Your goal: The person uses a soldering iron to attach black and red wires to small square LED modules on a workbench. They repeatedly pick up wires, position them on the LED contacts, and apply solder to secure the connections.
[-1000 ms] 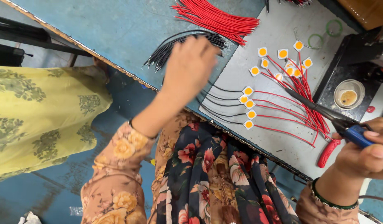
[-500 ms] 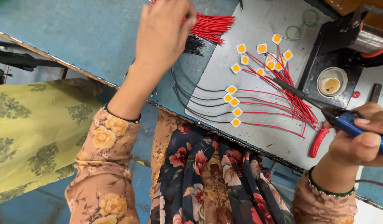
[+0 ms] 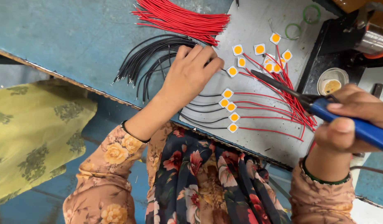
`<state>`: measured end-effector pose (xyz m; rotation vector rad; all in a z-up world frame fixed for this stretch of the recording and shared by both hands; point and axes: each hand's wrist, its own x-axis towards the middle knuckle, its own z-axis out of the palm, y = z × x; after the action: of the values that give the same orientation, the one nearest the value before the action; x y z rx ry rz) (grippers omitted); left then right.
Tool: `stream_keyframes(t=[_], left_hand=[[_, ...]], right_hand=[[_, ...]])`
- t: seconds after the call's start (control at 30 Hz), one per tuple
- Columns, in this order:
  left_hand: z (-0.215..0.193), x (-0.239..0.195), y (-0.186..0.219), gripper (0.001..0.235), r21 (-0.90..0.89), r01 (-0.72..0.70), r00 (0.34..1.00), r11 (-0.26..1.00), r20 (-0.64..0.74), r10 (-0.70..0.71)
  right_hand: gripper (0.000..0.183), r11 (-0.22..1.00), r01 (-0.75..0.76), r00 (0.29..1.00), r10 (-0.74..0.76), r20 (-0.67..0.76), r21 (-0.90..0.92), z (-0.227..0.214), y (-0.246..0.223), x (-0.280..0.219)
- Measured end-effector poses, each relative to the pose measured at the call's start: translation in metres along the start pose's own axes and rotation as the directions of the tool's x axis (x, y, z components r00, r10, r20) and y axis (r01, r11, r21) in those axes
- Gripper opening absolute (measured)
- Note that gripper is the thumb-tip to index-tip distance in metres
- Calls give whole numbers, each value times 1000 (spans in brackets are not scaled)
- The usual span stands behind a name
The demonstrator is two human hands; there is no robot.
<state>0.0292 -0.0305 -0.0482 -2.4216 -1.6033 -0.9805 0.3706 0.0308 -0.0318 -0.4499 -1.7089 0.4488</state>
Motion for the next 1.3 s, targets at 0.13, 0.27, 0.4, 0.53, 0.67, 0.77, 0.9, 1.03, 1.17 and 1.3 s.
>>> stream_keyframes(t=[0.13,0.27,0.4,0.53,0.67,0.77,0.9,1.03,1.17,1.3], left_hand=[[6,-1,-1,13,-55,47,999,997,-13,-48],[9,-2,1,19,7,64,998,998,27,-65],[10,-3,1,18,23,71,997,997,22,-71],[12,-2,2,17,56,62,998,996,0,-62],[13,-3,2,16,72,60,998,996,-7,-60],[13,-4,2,17,59,64,998,996,-16,-64],[13,-5,2,16,55,70,998,996,-12,-69],[13,-5,3,16,73,67,998,995,-13,-66],[14,-5,3,16,78,62,998,995,-16,-61],[14,-6,3,15,86,57,998,995,-26,-55]], right_hand=[[41,994,-105,980,98,172,33,17,-10,12],[44,986,-162,961,149,234,40,33,-18,22],[44,986,-165,934,162,319,-17,46,-22,33],[36,979,-193,895,206,396,-72,53,-28,37],[35,982,-168,882,191,431,-90,55,-29,38],[35,986,-125,883,161,441,-109,58,-28,38],[35,984,-94,885,151,441,-149,60,-28,36],[35,987,-73,877,131,462,-142,62,-27,37],[36,985,-72,871,139,471,-157,63,-27,37],[38,985,-95,865,155,478,-147,65,-30,39]])
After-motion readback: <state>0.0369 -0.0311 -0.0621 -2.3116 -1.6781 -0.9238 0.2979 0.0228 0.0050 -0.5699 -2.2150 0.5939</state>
